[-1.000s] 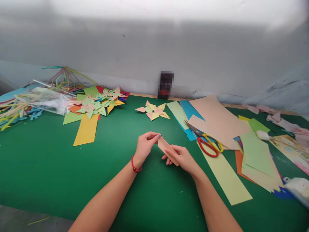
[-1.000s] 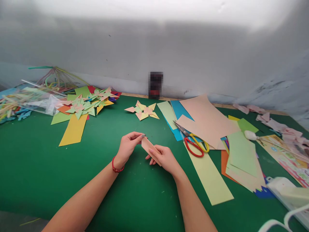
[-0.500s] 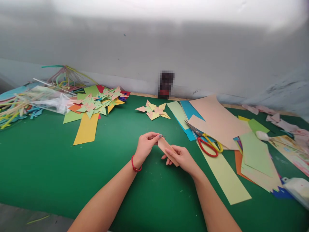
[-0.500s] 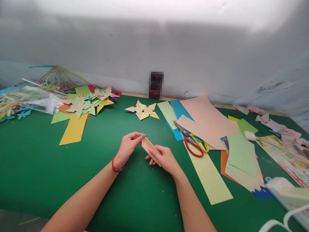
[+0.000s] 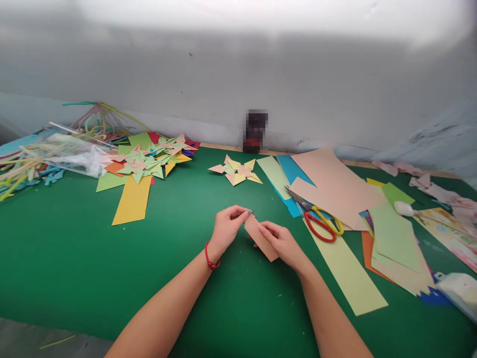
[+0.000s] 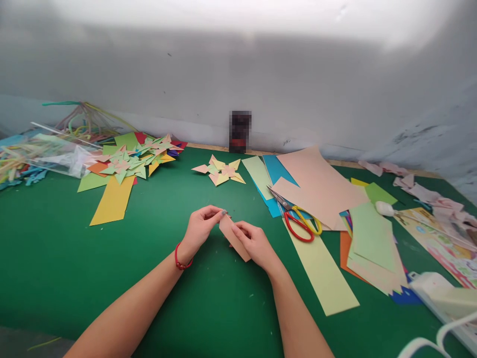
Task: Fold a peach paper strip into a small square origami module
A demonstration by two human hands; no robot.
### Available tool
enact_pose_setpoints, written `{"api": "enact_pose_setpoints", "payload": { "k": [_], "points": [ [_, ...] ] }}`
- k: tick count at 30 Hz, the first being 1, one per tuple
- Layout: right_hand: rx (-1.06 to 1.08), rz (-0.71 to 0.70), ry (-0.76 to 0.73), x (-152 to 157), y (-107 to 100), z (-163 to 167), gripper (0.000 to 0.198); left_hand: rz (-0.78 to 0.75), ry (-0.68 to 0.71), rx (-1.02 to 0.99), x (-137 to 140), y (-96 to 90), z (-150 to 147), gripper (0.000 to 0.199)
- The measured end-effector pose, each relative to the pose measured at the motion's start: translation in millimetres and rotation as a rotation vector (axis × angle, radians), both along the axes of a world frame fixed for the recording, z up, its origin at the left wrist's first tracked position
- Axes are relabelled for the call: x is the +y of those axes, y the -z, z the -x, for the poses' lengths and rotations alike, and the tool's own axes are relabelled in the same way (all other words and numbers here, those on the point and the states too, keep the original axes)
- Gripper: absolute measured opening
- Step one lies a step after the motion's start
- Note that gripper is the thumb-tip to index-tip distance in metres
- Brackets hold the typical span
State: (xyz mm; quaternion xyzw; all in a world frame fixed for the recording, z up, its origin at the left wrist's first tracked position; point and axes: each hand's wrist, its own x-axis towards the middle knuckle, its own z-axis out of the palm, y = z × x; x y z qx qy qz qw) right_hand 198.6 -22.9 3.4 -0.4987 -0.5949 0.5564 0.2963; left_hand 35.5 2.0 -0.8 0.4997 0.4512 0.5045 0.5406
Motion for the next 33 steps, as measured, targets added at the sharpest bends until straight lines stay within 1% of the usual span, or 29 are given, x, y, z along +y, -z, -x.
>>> {"api": "enact_pose_setpoints", "payload": {
  "k": [3, 9, 14, 19, 22, 27, 33],
  "points": [
    [-0.014, -0.049, 0.031, -1.0, -0.3, 1.9, 0.033, -0.005, 0.032, 0.030, -2.9, -0.2, -3.1, 0.021],
    [-0.009, -0.090, 0.075, -4.0, 3.0, 4.9, 0.030, 0.073, 0.076, -0.065, -3.9, -0.7, -4.2, 0.023],
    [-0.033, -0.119, 0.088, -3.3, 5.7, 5.4, 0.031, 0.058, 0.121, -0.077, -4.6, -0.2, -5.9, 0.021],
    [-0.031, -0.117, 0.079, -3.4, 4.7, 6.8, 0.031, 0.052, 0.065, -0.030, -5.1, 2.1, -6.9, 0.018],
    [-0.029, -0.113, 0.081, -3.9, 3.9, 6.8, 0.030, 0.059, 0.058, -0.022, -4.6, 2.3, -6.0, 0.019],
    [-0.040, -0.121, 0.082, -4.3, 3.3, 6.4, 0.030, 0.072, 0.076, -0.049, -4.5, 1.7, -5.8, 0.024],
    [-0.038, -0.121, 0.069, -4.5, 3.8, 7.7, 0.030, 0.074, 0.051, -0.089, -5.0, 0.6, -7.4, 0.022]
  ]
}}
